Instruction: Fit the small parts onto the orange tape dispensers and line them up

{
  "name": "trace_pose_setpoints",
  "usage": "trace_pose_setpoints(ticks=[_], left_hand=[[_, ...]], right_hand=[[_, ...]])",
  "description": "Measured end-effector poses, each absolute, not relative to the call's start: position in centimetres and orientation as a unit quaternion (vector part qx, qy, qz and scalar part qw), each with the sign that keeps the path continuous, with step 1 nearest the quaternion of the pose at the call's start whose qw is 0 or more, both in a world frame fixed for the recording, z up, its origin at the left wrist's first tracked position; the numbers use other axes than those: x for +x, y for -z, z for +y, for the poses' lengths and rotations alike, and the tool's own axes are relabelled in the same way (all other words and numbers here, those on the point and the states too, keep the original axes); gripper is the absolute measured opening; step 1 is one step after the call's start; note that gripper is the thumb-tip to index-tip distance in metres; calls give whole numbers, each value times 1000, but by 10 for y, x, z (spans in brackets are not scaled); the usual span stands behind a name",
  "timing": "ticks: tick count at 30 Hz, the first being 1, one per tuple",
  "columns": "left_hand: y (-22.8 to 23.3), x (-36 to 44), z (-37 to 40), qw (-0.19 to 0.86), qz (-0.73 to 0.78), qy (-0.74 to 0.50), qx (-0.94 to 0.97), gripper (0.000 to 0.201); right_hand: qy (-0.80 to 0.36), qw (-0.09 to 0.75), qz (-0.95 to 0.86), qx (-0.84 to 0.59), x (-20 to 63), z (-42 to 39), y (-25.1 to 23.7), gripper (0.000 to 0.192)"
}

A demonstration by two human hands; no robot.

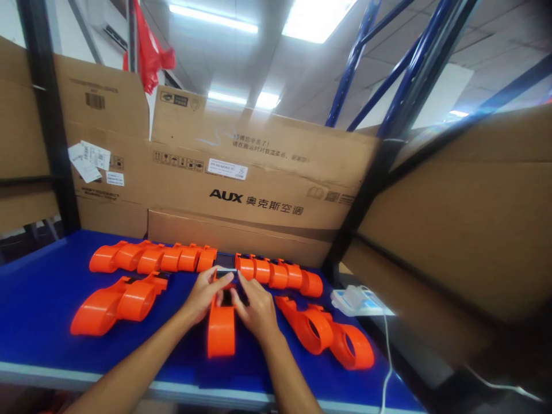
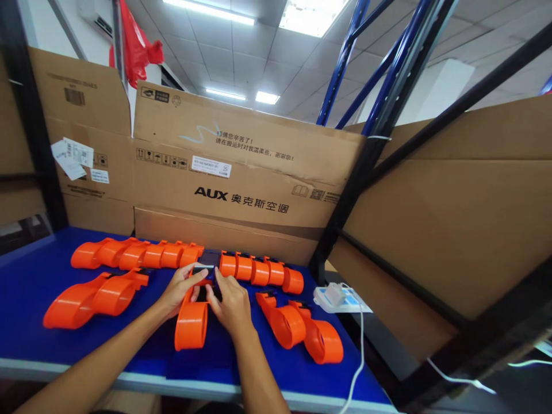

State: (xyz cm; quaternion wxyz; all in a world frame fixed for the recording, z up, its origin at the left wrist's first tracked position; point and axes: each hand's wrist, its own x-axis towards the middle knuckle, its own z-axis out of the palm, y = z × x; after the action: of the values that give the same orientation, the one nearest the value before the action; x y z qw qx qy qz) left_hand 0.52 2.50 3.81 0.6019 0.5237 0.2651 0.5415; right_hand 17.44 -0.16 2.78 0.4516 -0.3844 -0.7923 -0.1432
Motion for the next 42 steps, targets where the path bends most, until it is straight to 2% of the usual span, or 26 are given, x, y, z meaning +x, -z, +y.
trace_pose_setpoints(ticks=[6, 15, 21, 24, 29, 33, 36, 42], left_hand=[[-38, 6, 25, 569, 275, -543, 553, 36], [-36, 4, 29, 583, 258, -536, 554, 35], [-36, -6, 40, 640, 240, -533, 498, 38], [-36, -8, 41, 628, 250, -569, 469, 36], [-36, -10, 44, 635, 267, -585, 428, 38], [-34, -10, 47, 633, 276, -590, 418, 38], [-35, -10, 48, 634, 278, -588, 418, 37], [-36, -9, 46, 628, 291, -589, 418, 37]], right_hand=[[66, 510, -753, -410, 170, -3, -27, 30], [-14, 537, -725, -430, 164, -10, -34, 22], [-83, 602, -626, -489, 175, -4, -36, 35], [-39, 583, -622, -521, 182, 2, -35, 31], [69, 504, -633, -584, 189, 4, -34, 21], [58, 456, -647, -609, 190, 2, -31, 18], [36, 455, -656, -601, 191, 1, -29, 10], [34, 468, -637, -612, 192, 1, -31, 13]])
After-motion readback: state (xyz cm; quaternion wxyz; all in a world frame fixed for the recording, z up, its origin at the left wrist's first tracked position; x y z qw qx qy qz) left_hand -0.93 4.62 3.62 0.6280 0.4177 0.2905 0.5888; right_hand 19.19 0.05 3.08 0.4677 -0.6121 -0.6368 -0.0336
